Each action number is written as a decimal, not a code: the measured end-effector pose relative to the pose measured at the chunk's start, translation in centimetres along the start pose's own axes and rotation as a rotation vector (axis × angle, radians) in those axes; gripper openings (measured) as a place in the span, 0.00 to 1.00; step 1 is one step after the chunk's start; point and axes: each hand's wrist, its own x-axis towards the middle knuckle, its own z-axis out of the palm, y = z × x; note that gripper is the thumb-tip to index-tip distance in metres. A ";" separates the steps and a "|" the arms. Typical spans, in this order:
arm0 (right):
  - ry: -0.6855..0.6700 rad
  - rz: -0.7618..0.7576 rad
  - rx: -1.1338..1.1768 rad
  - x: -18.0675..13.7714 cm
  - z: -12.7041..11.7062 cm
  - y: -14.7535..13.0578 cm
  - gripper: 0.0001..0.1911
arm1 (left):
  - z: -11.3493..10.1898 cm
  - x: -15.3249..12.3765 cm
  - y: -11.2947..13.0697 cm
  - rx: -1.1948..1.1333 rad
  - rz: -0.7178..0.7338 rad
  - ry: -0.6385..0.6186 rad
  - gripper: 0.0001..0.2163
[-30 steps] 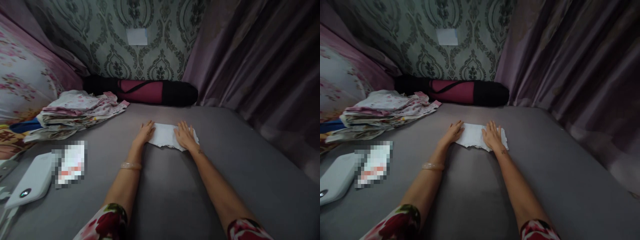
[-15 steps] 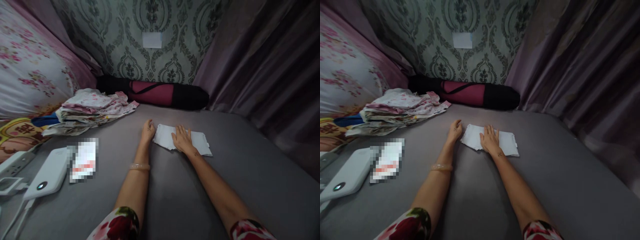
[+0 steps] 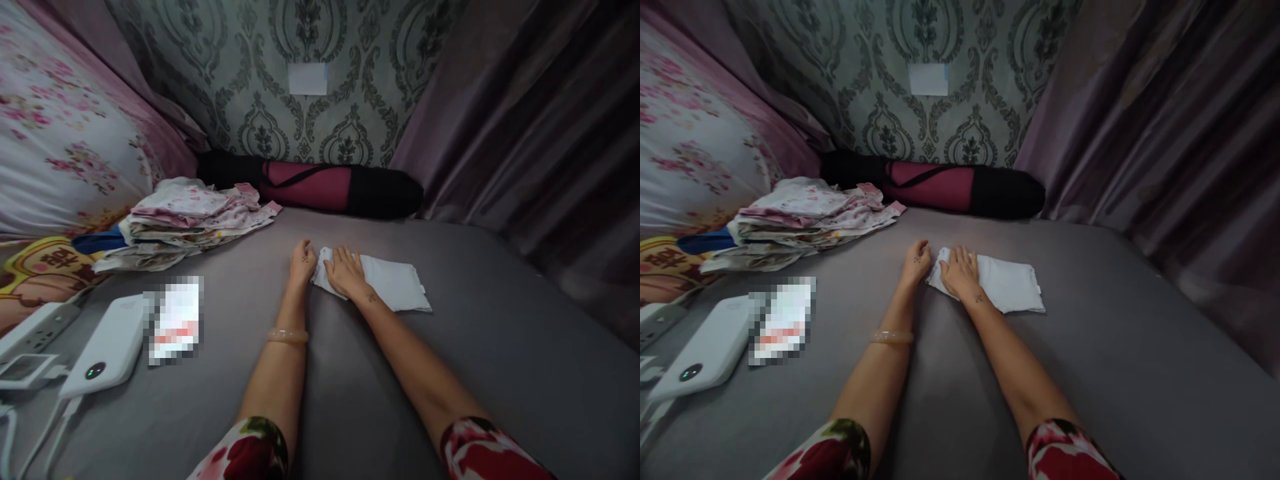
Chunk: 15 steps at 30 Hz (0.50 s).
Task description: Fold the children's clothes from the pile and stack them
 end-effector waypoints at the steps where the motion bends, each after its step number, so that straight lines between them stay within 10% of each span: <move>1: 0.016 -0.018 0.013 0.3 0.3 -0.7 0.31 | 0.0 0.1 -0.1 -0.008 0.002 0.013 0.17; 15: -0.052 -0.073 0.244 0.3 0.4 -1.4 0.30 | 0.2 -0.4 2.0 0.069 0.102 -0.014 0.16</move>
